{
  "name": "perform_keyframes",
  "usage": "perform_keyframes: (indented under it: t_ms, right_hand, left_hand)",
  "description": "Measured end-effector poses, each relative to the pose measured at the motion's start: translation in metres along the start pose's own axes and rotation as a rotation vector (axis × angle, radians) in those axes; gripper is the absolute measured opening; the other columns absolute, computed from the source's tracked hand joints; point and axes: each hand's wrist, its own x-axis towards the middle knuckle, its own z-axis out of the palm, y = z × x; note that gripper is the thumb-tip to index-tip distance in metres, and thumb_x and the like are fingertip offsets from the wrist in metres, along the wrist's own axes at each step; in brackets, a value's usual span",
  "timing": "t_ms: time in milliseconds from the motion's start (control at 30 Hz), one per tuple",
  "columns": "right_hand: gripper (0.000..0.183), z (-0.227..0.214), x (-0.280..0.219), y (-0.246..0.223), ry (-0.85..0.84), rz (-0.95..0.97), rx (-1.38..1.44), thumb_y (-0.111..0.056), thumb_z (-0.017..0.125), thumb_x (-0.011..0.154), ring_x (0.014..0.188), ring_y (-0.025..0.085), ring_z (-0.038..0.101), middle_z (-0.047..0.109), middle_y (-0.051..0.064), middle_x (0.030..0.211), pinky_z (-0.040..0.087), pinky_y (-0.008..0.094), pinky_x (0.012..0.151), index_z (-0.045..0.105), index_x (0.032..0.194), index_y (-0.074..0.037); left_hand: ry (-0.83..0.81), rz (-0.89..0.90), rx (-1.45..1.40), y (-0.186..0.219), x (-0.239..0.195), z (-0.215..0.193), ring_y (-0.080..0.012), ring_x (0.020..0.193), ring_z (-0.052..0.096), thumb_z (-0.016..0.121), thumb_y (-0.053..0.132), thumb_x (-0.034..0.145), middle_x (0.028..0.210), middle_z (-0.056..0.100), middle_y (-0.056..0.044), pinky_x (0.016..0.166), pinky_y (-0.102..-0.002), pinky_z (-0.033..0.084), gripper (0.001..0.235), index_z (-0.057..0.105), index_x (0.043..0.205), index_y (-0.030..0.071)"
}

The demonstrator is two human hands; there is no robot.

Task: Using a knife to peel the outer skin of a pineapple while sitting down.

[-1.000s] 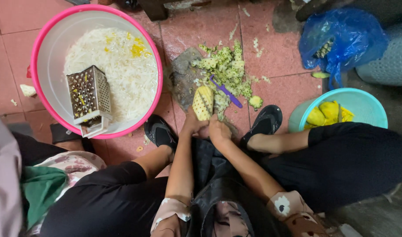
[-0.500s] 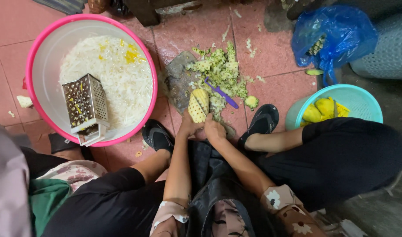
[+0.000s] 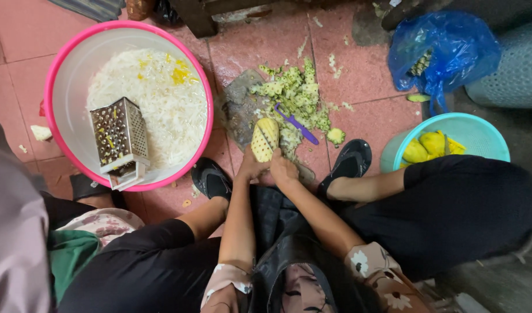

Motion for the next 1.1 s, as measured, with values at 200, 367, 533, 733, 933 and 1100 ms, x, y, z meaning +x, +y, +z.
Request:
perform_keyframes:
  t_ms: [200,367,533,733,933,1100]
  right_hand:
    - [0.029,-0.009,-0.011,-0.005,0.002,-0.018,-0.039,-0.025,0.029,0.104,0.114,0.049,0.066,0.069,0.03,0.118,0.052,0.06,0.098,0.038,0.126,-0.009]
    - [0.033,-0.013,-0.016,0.001,0.012,-0.012,0.008,-0.021,0.018,0.103,0.114,0.049,0.066,0.068,0.03,0.119,0.052,0.059,0.098,0.037,0.127,-0.009]
    - [0.033,-0.017,-0.021,0.005,0.006,-0.042,0.014,-0.015,0.016,0.1,0.114,0.05,0.066,0.068,0.032,0.119,0.051,0.058,0.1,0.037,0.125,-0.007]
    - [0.036,-0.019,-0.022,0.01,0.025,-0.101,-0.064,-0.011,0.013,0.1,0.116,0.049,0.065,0.068,0.032,0.119,0.05,0.058,0.102,0.035,0.128,-0.004]
    - [0.03,-0.005,-0.002,-0.003,0.063,-0.067,-0.081,-0.016,0.026,0.102,0.113,0.049,0.066,0.069,0.031,0.116,0.05,0.06,0.1,0.038,0.126,-0.003]
    - [0.032,0.014,0.026,0.004,0.063,-0.066,-0.068,-0.025,0.038,0.101,0.114,0.052,0.065,0.069,0.031,0.117,0.049,0.065,0.099,0.039,0.124,-0.003]
  left_hand:
    - [0.016,0.015,0.055,-0.011,0.0,0.002,-0.05,0.125,0.057,0.096,0.043,0.055,0.127,0.059,-0.034,0.103,-0.054,0.049,0.12,0.031,0.149,0.009]
    - [-0.006,0.037,0.103,-0.005,0.006,0.0,-0.0488,0.122,0.059,0.096,0.036,0.056,0.124,0.061,-0.033,0.101,-0.055,0.05,0.116,0.03,0.148,0.009]
    - [-0.025,0.012,0.193,-0.004,0.004,0.002,-0.0455,0.125,0.058,0.093,0.04,0.059,0.129,0.061,-0.03,0.107,-0.053,0.047,0.114,0.028,0.148,0.013]
    - [-0.042,0.002,0.2,-0.019,0.012,0.007,-0.0477,0.127,0.056,0.094,0.044,0.062,0.133,0.057,-0.031,0.109,-0.053,0.046,0.111,0.028,0.146,0.012]
    - [-0.013,0.029,0.188,-0.022,0.005,0.003,-0.052,0.129,0.052,0.09,0.039,0.067,0.132,0.054,-0.036,0.111,-0.056,0.044,0.108,0.026,0.148,0.007]
    - [-0.011,0.036,0.098,-0.016,0.005,0.0,-0.0485,0.131,0.052,0.092,0.053,0.062,0.134,0.055,-0.034,0.112,-0.053,0.042,0.112,0.032,0.145,0.008]
